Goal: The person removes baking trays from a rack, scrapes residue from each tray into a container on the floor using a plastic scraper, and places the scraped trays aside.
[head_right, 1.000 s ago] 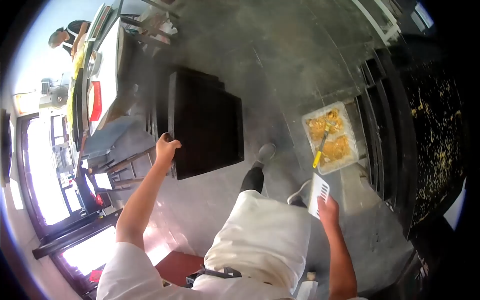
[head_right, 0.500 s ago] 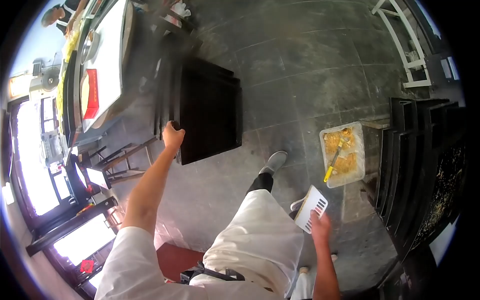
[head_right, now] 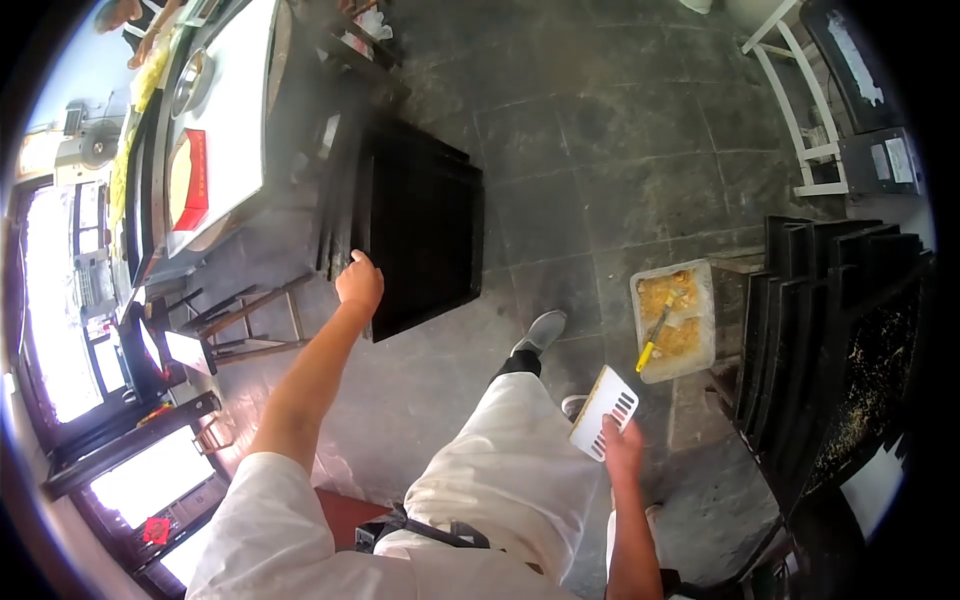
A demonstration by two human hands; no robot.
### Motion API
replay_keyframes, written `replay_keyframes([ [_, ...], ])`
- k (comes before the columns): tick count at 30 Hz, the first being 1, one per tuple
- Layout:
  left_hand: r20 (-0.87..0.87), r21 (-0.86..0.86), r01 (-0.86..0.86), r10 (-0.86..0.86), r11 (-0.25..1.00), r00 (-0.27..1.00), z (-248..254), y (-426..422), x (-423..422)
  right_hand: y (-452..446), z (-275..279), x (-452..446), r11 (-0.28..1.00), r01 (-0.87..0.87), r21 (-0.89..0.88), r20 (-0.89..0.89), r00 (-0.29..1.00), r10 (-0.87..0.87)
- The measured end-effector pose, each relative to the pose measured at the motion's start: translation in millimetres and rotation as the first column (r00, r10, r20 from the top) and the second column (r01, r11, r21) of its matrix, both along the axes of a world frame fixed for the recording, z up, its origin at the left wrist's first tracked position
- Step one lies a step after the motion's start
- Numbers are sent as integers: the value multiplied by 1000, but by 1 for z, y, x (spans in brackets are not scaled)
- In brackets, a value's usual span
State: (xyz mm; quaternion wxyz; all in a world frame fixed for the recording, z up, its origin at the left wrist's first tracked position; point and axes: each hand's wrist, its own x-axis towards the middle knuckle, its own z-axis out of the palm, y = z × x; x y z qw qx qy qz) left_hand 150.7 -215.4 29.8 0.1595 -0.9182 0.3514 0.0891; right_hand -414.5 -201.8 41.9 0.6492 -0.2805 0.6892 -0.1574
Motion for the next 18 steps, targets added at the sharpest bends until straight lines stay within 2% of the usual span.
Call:
replay_keyframes([
  [2,70,-42,75,-72,996,995,10,1,-11,2,-5,-7,1000,2,-24,-1,1000,-2],
  [5,7,-130,178,-178,976,984,14,19,-31,0,-6,-10,999,7,-34,-1,1000,-7],
  [7,-112,-39,206,-209,978,971,3,33,-50,3,-5,-12,997,2,-71,-28,1000,-4],
  [8,-201,-91,247,-261,965,944,-2,45,-60,-1,7,-9,999,13,-45,-18,1000,-14],
  [10,-390,-5,266,-246,964,887,18,38,-102,2,11,-12,996,60,-61,3,998,-60],
  [11,-448,-2,312,-280,950,849,13,36,-119,-4,24,-18,993,-99,-65,-107,990,91],
  [12,-552,19,302,-242,953,798,9,31,-139,-6,33,-14,997,41,-66,-74,996,-46],
  [13,-625,-116,378,-363,919,691,-10,40,-155,-4,31,-19,996,87,-35,-51,995,-88],
  [14,-667,-242,422,-466,873,581,-26,41,-165,-6,37,-20,990,93,-106,-48,994,-99],
  [15,-724,-237,422,-448,875,524,-28,29,-184,-6,38,-24,986,132,-101,-36,990,-136],
  [16,-775,-220,416,-417,882,474,-25,25,-205,-3,38,-22,983,159,-90,-16,987,-161],
  [18,-820,-277,464,-458,842,342,6,-11,-249,3,43,-21,967,229,-107,-3,973,-231],
])
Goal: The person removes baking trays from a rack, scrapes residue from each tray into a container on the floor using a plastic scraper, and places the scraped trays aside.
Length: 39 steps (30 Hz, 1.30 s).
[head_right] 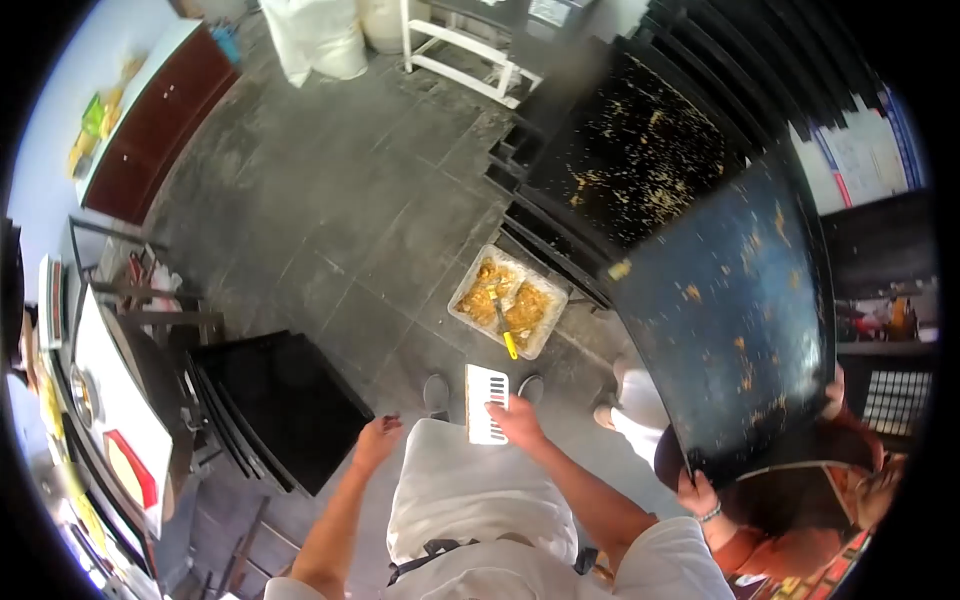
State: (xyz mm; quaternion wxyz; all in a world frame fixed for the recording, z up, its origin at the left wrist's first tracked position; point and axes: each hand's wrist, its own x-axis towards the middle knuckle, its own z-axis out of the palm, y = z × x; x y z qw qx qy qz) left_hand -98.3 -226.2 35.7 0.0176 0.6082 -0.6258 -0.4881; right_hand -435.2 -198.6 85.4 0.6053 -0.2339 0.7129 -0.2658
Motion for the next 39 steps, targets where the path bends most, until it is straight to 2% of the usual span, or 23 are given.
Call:
replay_keyframes([
  [2,-264,276,-141,216,951,940,0,-27,-33,6,10,2,997,80,-1,25,996,-80],
  [3,-339,375,-202,337,905,878,23,-47,-56,7,20,1,992,125,11,46,991,-126],
  [5,-432,567,-264,554,780,712,102,-74,-106,19,29,-6,977,212,6,80,974,-212],
  [8,-421,548,-240,512,801,749,139,-81,-135,42,25,-9,955,296,-14,84,952,-293],
  [10,-379,494,-233,449,838,809,123,-64,-132,52,16,-10,948,313,-50,60,949,-310],
  [13,-298,455,-240,401,857,866,94,-26,-115,50,35,-10,928,372,33,90,923,-373],
  [16,-209,459,-271,399,846,893,104,9,-92,66,13,-10,917,393,-63,189,907,-376],
  [19,-165,432,-301,403,850,900,109,29,-76,76,-1,-9,894,433,-114,204,891,-405],
  [22,-137,412,-304,388,859,911,114,38,-64,81,11,-12,868,495,-46,285,839,-464],
  [23,-146,411,-300,387,861,910,116,39,-62,83,19,-14,863,505,-17,255,837,-484],
  [25,-191,360,-329,414,873,890,130,42,-69,92,9,-16,864,497,-73,178,859,-479],
  [27,-210,364,-245,336,898,918,131,40,-66,105,1,-16,855,504,-124,95,863,-496],
  [29,-228,355,-138,229,925,946,136,28,-57,118,-2,-12,777,615,-135,164,787,-594],
  [30,-230,343,-141,229,929,946,141,25,-51,124,2,-8,756,641,-133,171,766,-620],
  [32,-237,314,-144,224,939,945,152,15,-40,134,9,-1,736,665,-127,155,746,-647],
  [33,-247,323,-90,176,942,953,145,11,-28,137,16,5,737,664,-127,145,748,-648],
  [37,-228,365,-185,280,912,933,164,0,7,135,52,26,778,620,-104,43,784,-619],
  [39,-193,370,-192,277,909,941,157,-6,23,134,58,36,764,625,-161,51,778,-626],
])
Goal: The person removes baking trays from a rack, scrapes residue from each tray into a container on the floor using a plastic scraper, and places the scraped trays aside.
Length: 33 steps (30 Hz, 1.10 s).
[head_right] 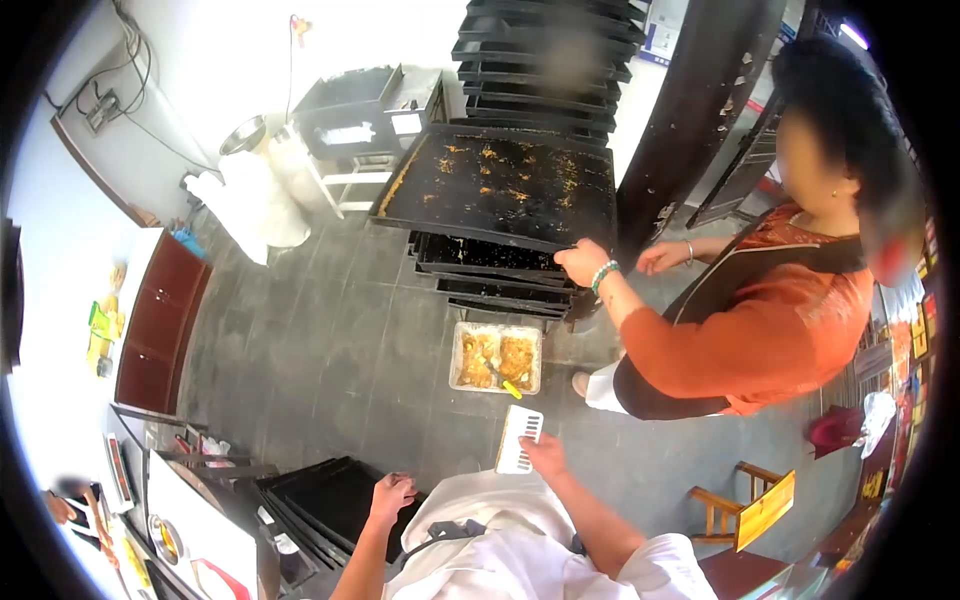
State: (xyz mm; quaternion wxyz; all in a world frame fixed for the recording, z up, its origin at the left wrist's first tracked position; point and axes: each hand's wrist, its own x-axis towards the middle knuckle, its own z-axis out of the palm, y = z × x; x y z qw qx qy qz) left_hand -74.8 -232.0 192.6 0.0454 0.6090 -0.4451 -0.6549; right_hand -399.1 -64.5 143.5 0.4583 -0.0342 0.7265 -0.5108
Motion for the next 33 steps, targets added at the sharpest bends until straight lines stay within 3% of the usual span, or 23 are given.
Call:
replay_keyframes([
  [7,-106,41,-51,55,998,993,-22,-18,7,-7,26,13,997,54,-55,-12,998,-55],
  [8,-104,30,1,2,1000,995,-25,-22,1,-9,34,13,997,60,-46,-11,998,-60],
  [10,-81,14,96,-95,995,992,-19,-31,-14,-6,20,5,983,123,-139,85,990,-112],
  [17,-81,33,91,-88,995,993,22,-51,-70,-26,35,-36,913,335,-234,444,872,-206],
  [20,-159,-11,-44,42,999,986,35,-55,-95,-43,66,-67,896,361,-260,520,834,-186],
  [27,-87,-34,-26,23,999,996,79,-119,-140,-79,107,-116,853,370,-368,520,843,-142],
  [33,-140,-140,-2,-18,990,990,91,-243,-194,-115,122,-159,803,414,-429,458,866,-202],
])
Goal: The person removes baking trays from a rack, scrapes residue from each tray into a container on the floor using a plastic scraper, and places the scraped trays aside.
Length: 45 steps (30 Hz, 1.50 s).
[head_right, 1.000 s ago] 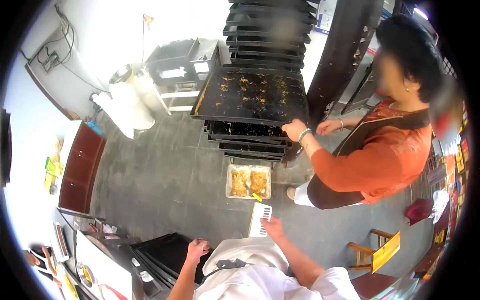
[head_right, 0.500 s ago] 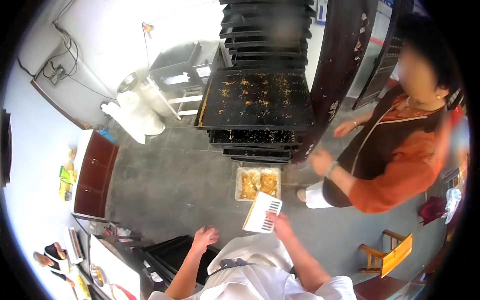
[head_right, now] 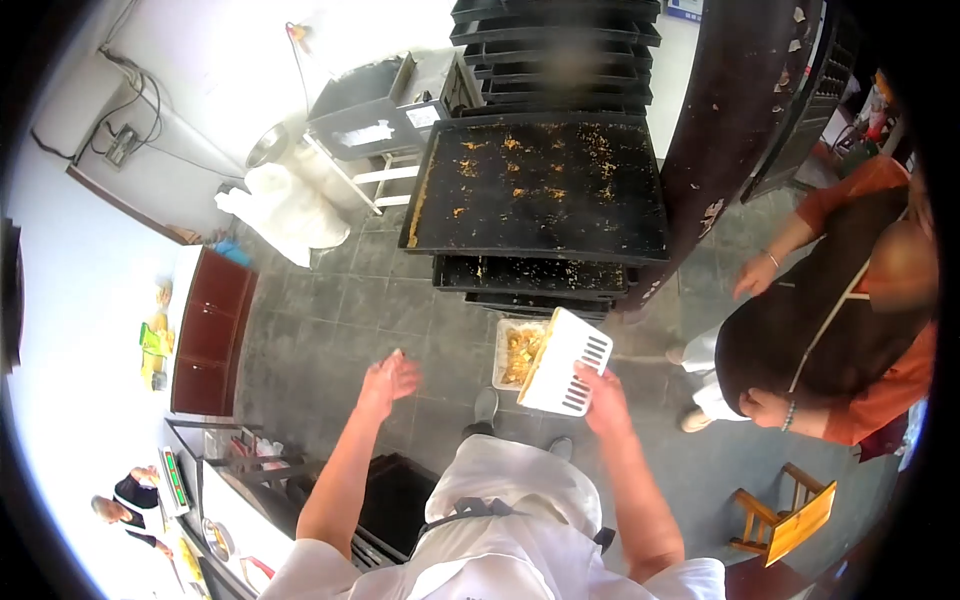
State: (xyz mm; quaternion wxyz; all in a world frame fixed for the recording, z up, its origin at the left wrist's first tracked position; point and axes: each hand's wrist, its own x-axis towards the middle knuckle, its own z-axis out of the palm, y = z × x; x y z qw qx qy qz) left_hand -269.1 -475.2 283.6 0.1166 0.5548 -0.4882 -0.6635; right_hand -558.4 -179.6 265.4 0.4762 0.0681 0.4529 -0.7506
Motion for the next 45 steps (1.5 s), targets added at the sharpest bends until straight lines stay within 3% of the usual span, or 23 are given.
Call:
replay_keyframes([
  [3,-35,-43,16,-17,999,999,19,-48,-44,-24,9,-13,996,85,16,-19,996,-85],
  [6,-421,223,155,-48,962,906,17,-61,-81,-33,7,-17,978,197,69,-23,980,-196],
  [9,-557,469,459,-151,755,817,29,-28,-136,-38,-2,-15,939,317,135,-37,948,-315],
  [10,-612,524,497,-101,691,785,15,-17,-149,-35,-8,-13,922,360,144,-48,933,-357],
  [12,-570,635,456,-20,623,821,4,9,-186,-24,-15,-10,884,439,162,-63,899,-434],
  [15,-627,713,546,52,440,777,-5,42,-239,-2,-8,-7,834,519,189,-95,855,-510],
  [21,-585,767,496,127,408,801,-11,106,-351,37,0,-27,730,675,103,10,734,-680],
  [24,-533,820,443,198,363,823,-17,142,-397,55,4,-53,730,677,94,29,731,-682],
  [27,-461,854,313,327,415,825,-27,176,-435,73,6,-91,767,642,26,60,764,-642],
  [36,-398,861,53,606,505,689,-41,197,-508,120,-19,-206,907,414,81,-37,910,-412],
  [40,-412,729,-70,518,681,749,-31,206,-508,107,-4,-241,955,296,34,-43,955,-294],
  [45,-382,665,-168,526,727,760,-29,218,-441,88,26,-282,978,210,-3,-35,977,-210],
])
